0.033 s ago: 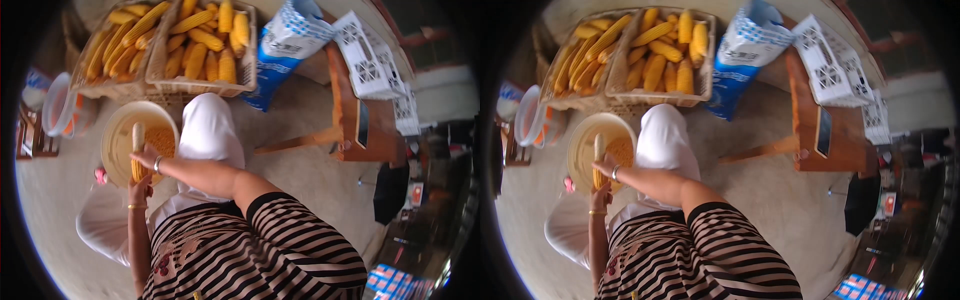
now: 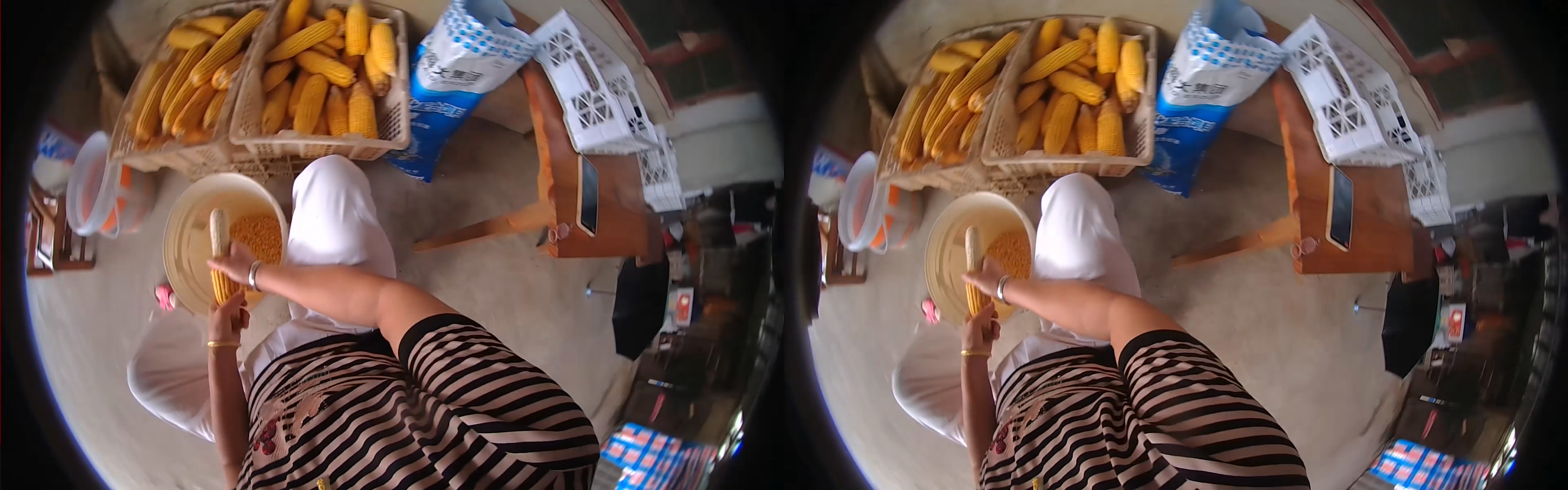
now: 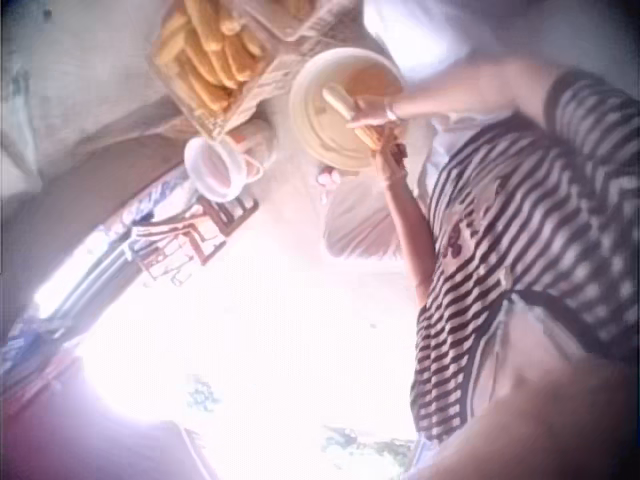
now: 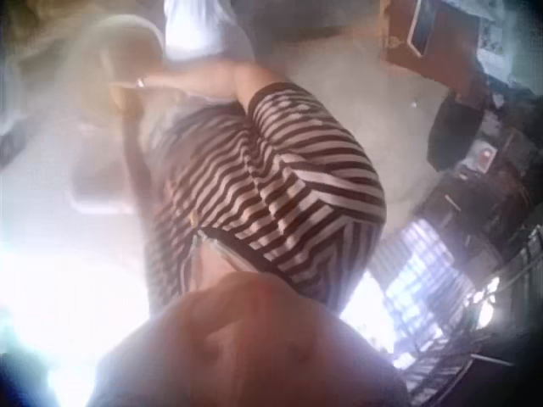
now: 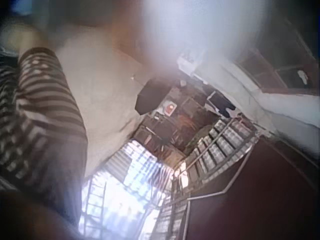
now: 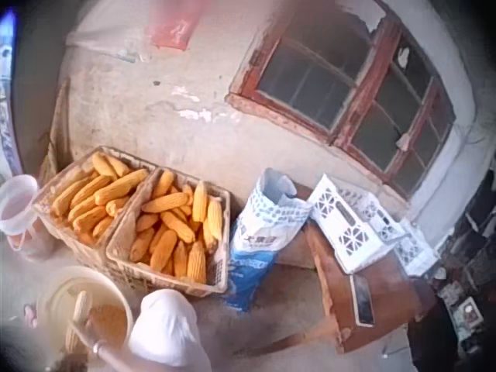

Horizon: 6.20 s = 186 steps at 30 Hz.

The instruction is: The person is removing kernels from a corn cob by hand into a white bucket. They hold the cob over the bucket and use their thumbs to push the kernels off, handling one cob at a time.

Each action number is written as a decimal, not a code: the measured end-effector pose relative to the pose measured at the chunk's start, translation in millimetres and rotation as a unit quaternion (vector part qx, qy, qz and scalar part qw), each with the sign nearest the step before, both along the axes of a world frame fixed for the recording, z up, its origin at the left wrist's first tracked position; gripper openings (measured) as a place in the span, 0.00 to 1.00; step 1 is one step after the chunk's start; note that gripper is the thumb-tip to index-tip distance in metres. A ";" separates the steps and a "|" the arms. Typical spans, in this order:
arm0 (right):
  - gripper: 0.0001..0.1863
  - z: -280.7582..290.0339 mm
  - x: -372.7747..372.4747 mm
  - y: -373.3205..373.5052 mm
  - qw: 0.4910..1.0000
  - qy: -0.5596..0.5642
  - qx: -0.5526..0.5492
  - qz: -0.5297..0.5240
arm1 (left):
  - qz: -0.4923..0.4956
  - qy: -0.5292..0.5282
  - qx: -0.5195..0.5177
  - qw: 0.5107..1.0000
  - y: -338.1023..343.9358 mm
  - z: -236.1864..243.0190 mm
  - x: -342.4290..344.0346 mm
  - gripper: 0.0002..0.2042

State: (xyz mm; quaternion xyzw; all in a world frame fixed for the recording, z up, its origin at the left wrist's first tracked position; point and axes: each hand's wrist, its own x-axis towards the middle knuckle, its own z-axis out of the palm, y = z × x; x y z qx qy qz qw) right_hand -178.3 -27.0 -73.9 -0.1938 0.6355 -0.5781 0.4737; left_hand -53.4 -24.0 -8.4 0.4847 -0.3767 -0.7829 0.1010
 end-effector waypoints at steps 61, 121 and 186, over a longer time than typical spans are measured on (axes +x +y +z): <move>0.18 52.8 -13.7 8.2 0.944 -0.304 -0.103 0.075 | -0.014 -0.059 -0.057 0.996 -3.1 27.8 -18.5 0.10; 0.15 53.1 -27.4 1.2 0.960 -0.274 -0.049 0.019 | -0.045 -0.037 -0.096 0.994 -11.0 30.1 -23.7 0.22; 0.13 59.0 -31.5 -0.9 0.955 -0.293 -0.030 0.033 | -0.059 -0.068 -0.183 0.979 -7.3 31.4 -31.7 0.14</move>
